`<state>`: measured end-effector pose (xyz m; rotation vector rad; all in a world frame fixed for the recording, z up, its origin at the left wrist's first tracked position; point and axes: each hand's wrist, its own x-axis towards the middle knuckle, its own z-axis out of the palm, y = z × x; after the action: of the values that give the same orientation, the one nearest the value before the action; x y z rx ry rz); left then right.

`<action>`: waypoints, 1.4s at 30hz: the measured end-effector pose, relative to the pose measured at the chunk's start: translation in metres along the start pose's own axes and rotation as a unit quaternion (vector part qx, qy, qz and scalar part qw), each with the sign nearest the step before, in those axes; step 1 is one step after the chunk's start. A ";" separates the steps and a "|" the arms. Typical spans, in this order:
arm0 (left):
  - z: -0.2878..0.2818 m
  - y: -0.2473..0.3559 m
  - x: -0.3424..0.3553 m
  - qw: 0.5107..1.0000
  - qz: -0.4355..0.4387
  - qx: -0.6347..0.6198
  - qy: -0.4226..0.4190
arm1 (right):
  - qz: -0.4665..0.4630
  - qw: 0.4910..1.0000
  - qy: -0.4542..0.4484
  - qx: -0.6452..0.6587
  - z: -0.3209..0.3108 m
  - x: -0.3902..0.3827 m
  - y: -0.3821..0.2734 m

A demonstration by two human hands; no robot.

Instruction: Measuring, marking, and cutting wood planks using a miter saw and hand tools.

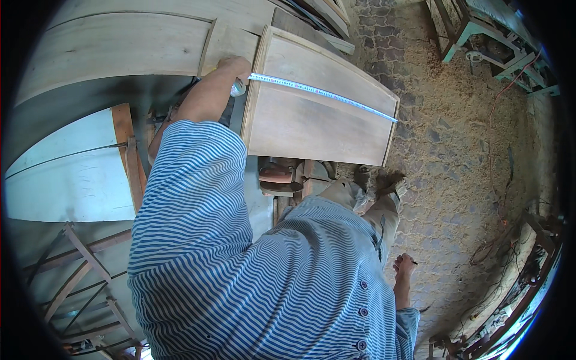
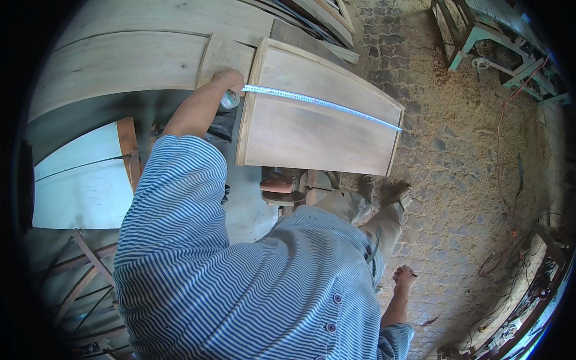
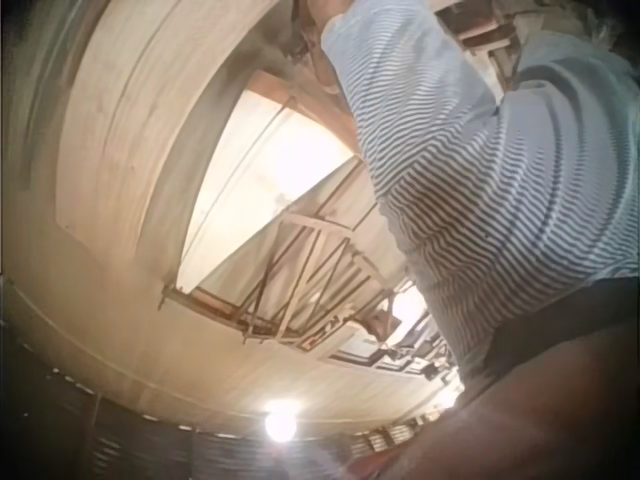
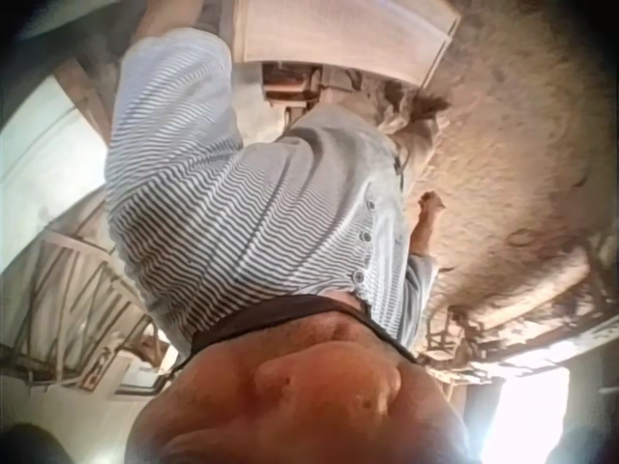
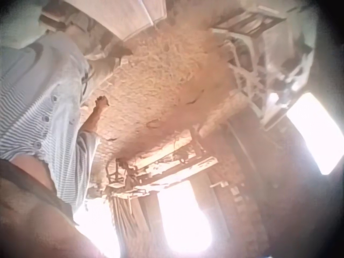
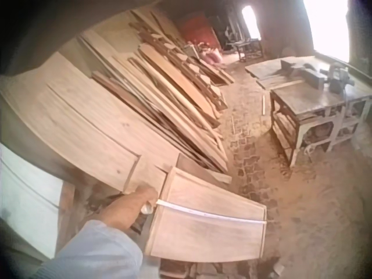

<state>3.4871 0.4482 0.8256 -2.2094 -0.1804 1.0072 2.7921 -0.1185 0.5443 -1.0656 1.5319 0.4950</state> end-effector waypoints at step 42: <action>0.003 0.000 -0.013 0.999 -0.013 -0.013 0.028 | -0.015 1.000 0.011 0.000 -0.005 -0.014 -0.011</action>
<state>3.4764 0.4448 0.8320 -2.2511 -0.1981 0.9332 2.7978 -0.1235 0.5618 -1.0960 1.5334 0.4636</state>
